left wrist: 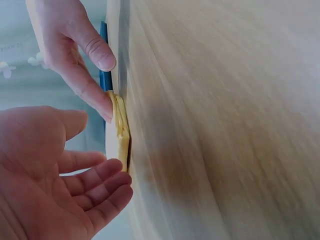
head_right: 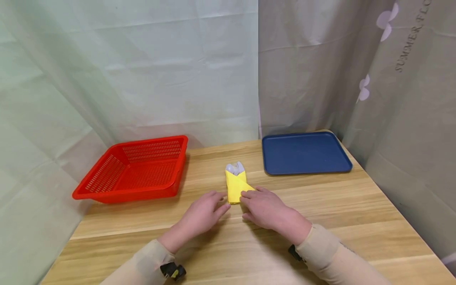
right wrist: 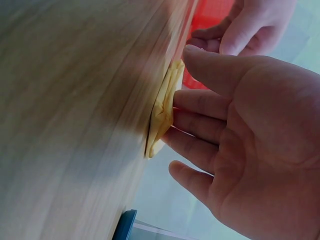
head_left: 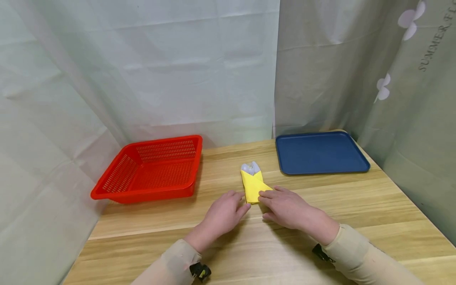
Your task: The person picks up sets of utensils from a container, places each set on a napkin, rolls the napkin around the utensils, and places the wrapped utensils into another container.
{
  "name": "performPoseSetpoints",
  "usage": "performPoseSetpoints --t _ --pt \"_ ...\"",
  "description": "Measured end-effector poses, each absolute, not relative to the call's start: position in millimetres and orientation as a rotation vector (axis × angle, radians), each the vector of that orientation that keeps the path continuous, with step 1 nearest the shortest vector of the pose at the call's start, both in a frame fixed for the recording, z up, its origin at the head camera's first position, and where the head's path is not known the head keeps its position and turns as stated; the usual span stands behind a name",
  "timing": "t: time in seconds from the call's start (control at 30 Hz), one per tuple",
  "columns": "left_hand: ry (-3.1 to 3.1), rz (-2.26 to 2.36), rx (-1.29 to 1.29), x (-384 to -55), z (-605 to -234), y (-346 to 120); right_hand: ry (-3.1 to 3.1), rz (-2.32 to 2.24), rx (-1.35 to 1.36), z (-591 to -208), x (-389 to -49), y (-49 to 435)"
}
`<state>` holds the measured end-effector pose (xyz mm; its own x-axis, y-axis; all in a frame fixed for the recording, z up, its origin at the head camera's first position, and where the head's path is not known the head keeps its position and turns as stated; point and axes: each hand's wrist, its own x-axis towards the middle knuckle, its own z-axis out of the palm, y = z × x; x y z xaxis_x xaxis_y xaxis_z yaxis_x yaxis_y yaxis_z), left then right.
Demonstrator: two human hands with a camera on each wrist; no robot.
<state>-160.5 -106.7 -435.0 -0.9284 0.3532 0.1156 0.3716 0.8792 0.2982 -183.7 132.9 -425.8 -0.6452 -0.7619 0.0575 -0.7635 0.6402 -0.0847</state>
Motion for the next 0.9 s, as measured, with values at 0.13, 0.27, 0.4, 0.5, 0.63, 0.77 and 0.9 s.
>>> performPoseSetpoints --t 0.13,0.27,0.4,0.5,0.63,0.77,0.9 --pt "-3.007 -0.623 -0.463 -167 -436 -105 -2.829 0.147 1.316 -426 -184 132" --pt "-3.004 -0.677 -0.389 -173 -437 -102 -2.843 0.145 1.311 -426 -184 132" --pt "-3.002 -0.702 -0.336 -178 -438 -101 -2.857 0.148 1.305 -425 -184 131" --pt "-2.997 -0.724 -0.303 -182 -439 -100 -2.859 0.145 1.303 -425 -184 131" --pt "-2.987 -0.720 -0.277 -186 -439 -98 -2.857 0.145 1.306 -425 -184 131" --pt "-2.985 -0.686 -0.260 -191 -440 -97 -2.859 0.145 1.306 -424 -183 131" --pt "-3.006 -0.676 -0.228 -196 -441 -95 -2.862 0.143 1.305 -423 -183 131"
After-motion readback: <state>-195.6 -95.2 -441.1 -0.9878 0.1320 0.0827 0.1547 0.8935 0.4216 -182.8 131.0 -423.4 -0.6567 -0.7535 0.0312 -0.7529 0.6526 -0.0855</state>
